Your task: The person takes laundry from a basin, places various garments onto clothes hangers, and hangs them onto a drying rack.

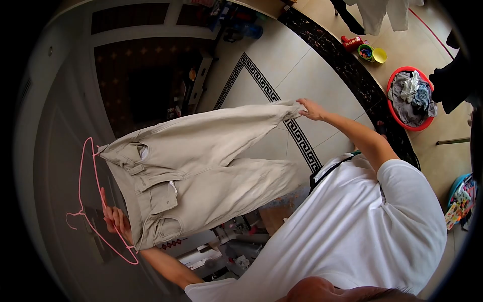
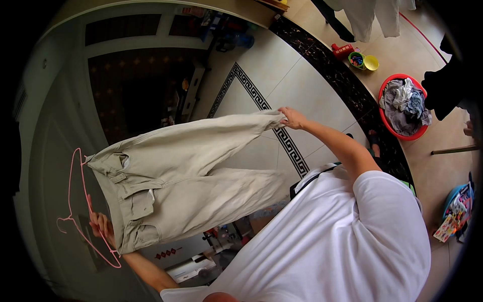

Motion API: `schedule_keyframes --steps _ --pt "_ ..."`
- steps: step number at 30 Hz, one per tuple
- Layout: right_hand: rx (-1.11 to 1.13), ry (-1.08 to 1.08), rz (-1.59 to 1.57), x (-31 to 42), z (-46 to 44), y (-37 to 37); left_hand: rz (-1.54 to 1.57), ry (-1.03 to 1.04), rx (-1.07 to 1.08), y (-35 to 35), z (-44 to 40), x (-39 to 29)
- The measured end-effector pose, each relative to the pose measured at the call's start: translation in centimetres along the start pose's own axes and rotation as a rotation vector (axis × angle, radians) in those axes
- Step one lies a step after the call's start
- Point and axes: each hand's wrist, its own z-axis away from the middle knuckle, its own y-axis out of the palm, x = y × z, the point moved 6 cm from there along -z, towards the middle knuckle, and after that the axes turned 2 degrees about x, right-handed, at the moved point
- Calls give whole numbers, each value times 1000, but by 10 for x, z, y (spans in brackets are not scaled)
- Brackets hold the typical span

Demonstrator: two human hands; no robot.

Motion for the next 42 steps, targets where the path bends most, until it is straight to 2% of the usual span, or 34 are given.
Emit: schedule_keyframes --steps 3,7,10,11,14,15,18,20,21,24,25,26,28,29,30,31,34,36,37,40,42 --pt "-97 -85 46 18 -40 -25 -59 -20 9 30 -11 20" --pt "-176 -255 164 59 -86 -40 -67 -20 41 9 2 14" --pt "-87 -177 282 77 -106 -51 -58 -15 62 15 4 16" --pt "-200 -213 340 78 -114 -50 -61 -1 70 14 4 17" --pt "76 -24 129 64 -147 -38 -87 38 31 8 9 16" --pt "-122 -160 -130 72 -144 -53 -94 48 8 7 11 12" --pt "-187 -241 -174 67 -150 -99 -121 67 -65 -1 24 5" --pt "-310 -377 -136 71 -153 -134 -179 36 -154 -20 46 -13" --pt "-240 -321 -163 77 -151 -147 -182 24 -186 -25 49 -17" --pt "194 -192 -499 103 -142 -183 -142 -3 -264 -31 55 -24" --pt "300 -240 -591 116 -133 -197 -136 -48 -245 -26 50 -16" --pt "323 -104 -738 103 -139 -198 -132 -91 -226 -23 47 -8" --pt "52 -145 45 78 -164 -219 -142 -182 -187 -9 34 5" --pt "-85 -91 261 77 -166 -225 -148 -215 -149 -7 21 16" --pt "-112 -31 269 73 -163 -230 -154 -243 -113 -6 19 26" --pt "-137 27 271 70 -160 -230 -120 -163 -213 -13 24 27" --pt "-169 148 322 65 -154 -232 -88 -180 -205 -3 18 38" --pt "-177 220 390 68 -148 -229 -45 -216 -124 7 11 43" --pt "-192 215 428 71 -145 -228 -23 -235 -85 18 4 51" --pt "-396 133 348 66 -144 -223 324 74 -438 52 -15 72" --pt "-353 -40 213 83 -138 -204 421 120 -417 58 -20 89"
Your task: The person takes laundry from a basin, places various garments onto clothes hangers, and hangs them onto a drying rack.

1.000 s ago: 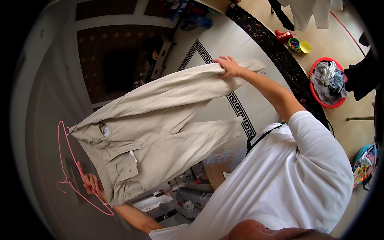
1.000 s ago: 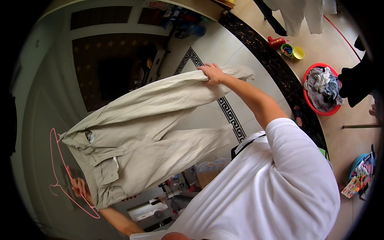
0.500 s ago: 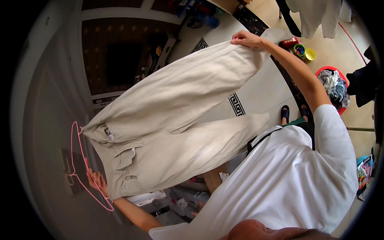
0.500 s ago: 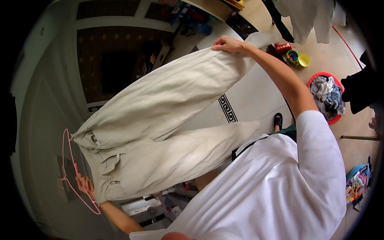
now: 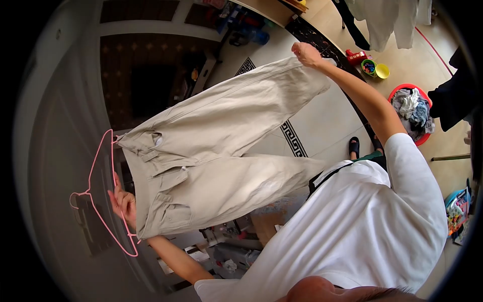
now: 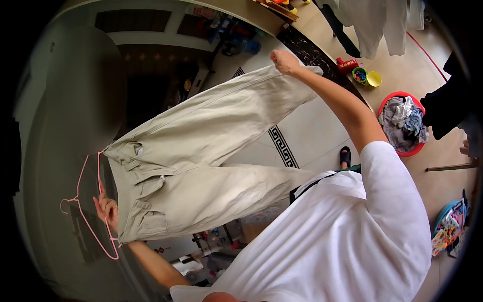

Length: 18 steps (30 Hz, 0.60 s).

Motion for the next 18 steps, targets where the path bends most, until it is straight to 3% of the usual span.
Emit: schedule_keyframes --steps 4,6,8,9,11,13,16,18 --pt "237 -172 -260 62 55 10 36 31 20 -40 -37 92" --pt "461 -208 -413 106 88 11 164 4 30 -71 -65 157" --pt "560 -359 -454 149 124 6 135 50 63 -86 -80 209" --pt "665 -290 -536 170 146 -3 -22 120 23 -100 -83 230" --pt "603 -600 -557 205 185 -14 -146 230 -36 -117 -79 267" --pt "568 -583 -574 225 228 -19 -274 349 -152 -122 -64 297" --pt "528 -533 -348 227 272 -17 -357 441 -305 -118 -37 352" --pt "339 -520 -367 221 284 -18 -427 406 -356 -107 -14 386"
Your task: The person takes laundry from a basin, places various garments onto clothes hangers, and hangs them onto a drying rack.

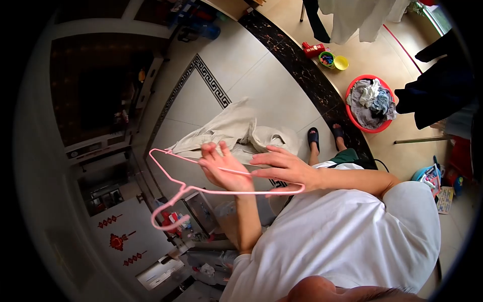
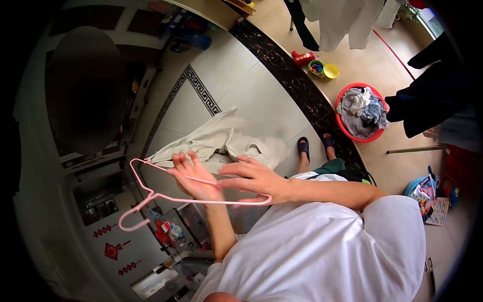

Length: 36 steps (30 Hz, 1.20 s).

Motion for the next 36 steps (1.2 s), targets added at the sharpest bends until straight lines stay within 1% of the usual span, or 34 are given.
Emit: schedule_keyframes --steps 2,3,4,5,6,7,8,9,10,11,12,13,14,16,18,19,21,22,24,25,26,28,31,34,35,36 --pt "-96 -2 -38 -7 17 -7 -32 -42 81 -3 32 7" --pt "-82 87 -174 -4 19 -22 -58 1 218 -16 47 9" --pt "-38 158 -431 -6 29 -23 -107 -30 299 -32 62 7" --pt "53 249 -492 -5 40 -29 -193 18 447 -43 76 7" --pt "69 478 -687 -5 60 -31 -63 -247 577 -54 94 8" --pt "158 634 -734 -4 77 -32 -191 -474 786 -86 110 12" --pt "185 615 -746 -2 85 -34 -238 -483 904 -122 126 20" --pt "194 563 -722 1 89 -31 -239 -735 975 -147 138 31" --pt "203 510 -699 2 96 -24 -375 -777 1188 -171 140 40" --pt "258 562 -717 -2 110 -13 -364 -1089 1207 -211 149 59" --pt "250 593 -723 -1 114 -7 -348 -1405 1206 -236 159 67" --pt "244 621 -727 -2 118 -2 -479 -1534 1248 -257 163 80" --pt "237 645 -729 -5 120 2 -777 -1627 1195 -275 158 91" --pt "235 701 -698 -2 123 1 -973 -821 1015 -317 136 121" --pt "162 685 -711 -3 140 4 -842 -725 812 -288 105 138" --pt "135 706 -707 -1 143 7 -730 -668 889 -261 94 142" --pt "76 748 -689 4 147 9 -596 -608 1129 -228 96 157" --pt "51 771 -674 7 151 6 -504 -499 1297 -208 92 151" --pt "-1 809 -638 13 168 -4 -337 -579 1303 -205 93 154" --pt "-29 889 -637 17 181 -5 -272 -680 1292 -196 90 151" --pt "-14 1051 -646 23 193 -4 -226 -765 1335 -188 87 143" --pt "-118 909 -713 32 206 4 -423 -741 1545 -178 87 134" --pt "-262 1053 -770 43 216 12 -441 -812 1696 -170 93 132" --pt "-316 1077 -838 47 235 38 -405 -859 1832 -176 94 137" --pt "-287 1042 -831 49 237 42 -430 -900 1881 -180 93 141" --pt "-298 1050 -838 51 240 48 -445 -933 1961 -184 94 144"
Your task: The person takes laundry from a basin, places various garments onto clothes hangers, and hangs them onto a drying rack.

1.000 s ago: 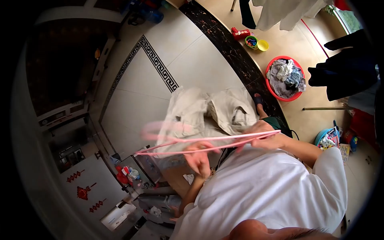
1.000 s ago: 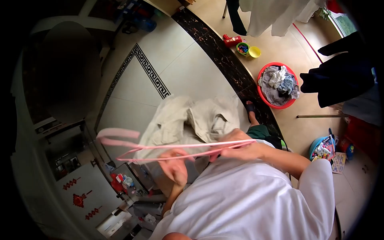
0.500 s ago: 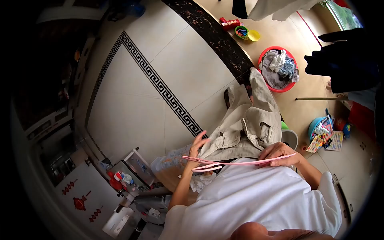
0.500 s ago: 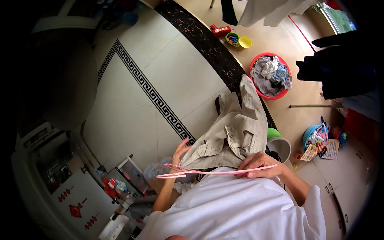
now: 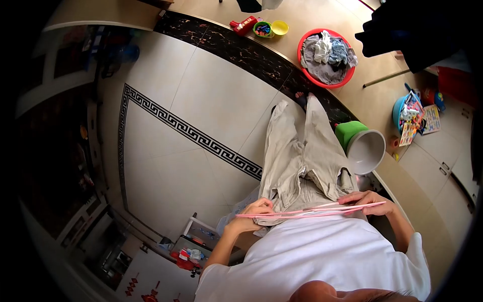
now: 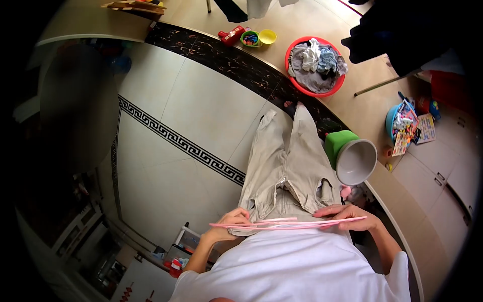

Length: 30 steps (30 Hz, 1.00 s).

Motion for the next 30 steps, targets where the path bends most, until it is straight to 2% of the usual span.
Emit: schedule_keyframes --steps 2,5,8,9,10,12,13,15,18,21,24,27,30 --pt "-16 9 -14 -11 5 8 -43 -60 153 1 1 12" --pt "-53 -35 -17 -28 12 19 112 -120 307 -6 10 28" --pt "-82 -37 1 -36 15 26 420 -280 414 -16 23 49" --pt "-81 -46 8 -42 17 26 461 -297 409 -18 21 45" --pt "-82 -54 18 -44 20 29 453 -402 426 -17 22 48" --pt "-107 70 -96 -44 25 29 443 -611 453 -13 17 56" --pt "-114 136 -157 -43 26 28 466 -686 383 -11 10 57" --pt "-88 97 -156 -42 26 26 515 -837 236 -2 -5 54" --pt "-81 101 -122 -39 37 18 284 -796 153 6 -21 45" --pt "-106 44 -119 -37 45 15 188 -632 124 16 -25 39" --pt "-68 23 -142 -35 55 4 -127 -406 134 18 -34 12" --pt "-48 56 -183 -15 64 -9 -538 119 -45 22 -43 -18" --pt "20 -11 -83 -3 78 -31 -199 -222 49 46 -40 -1"
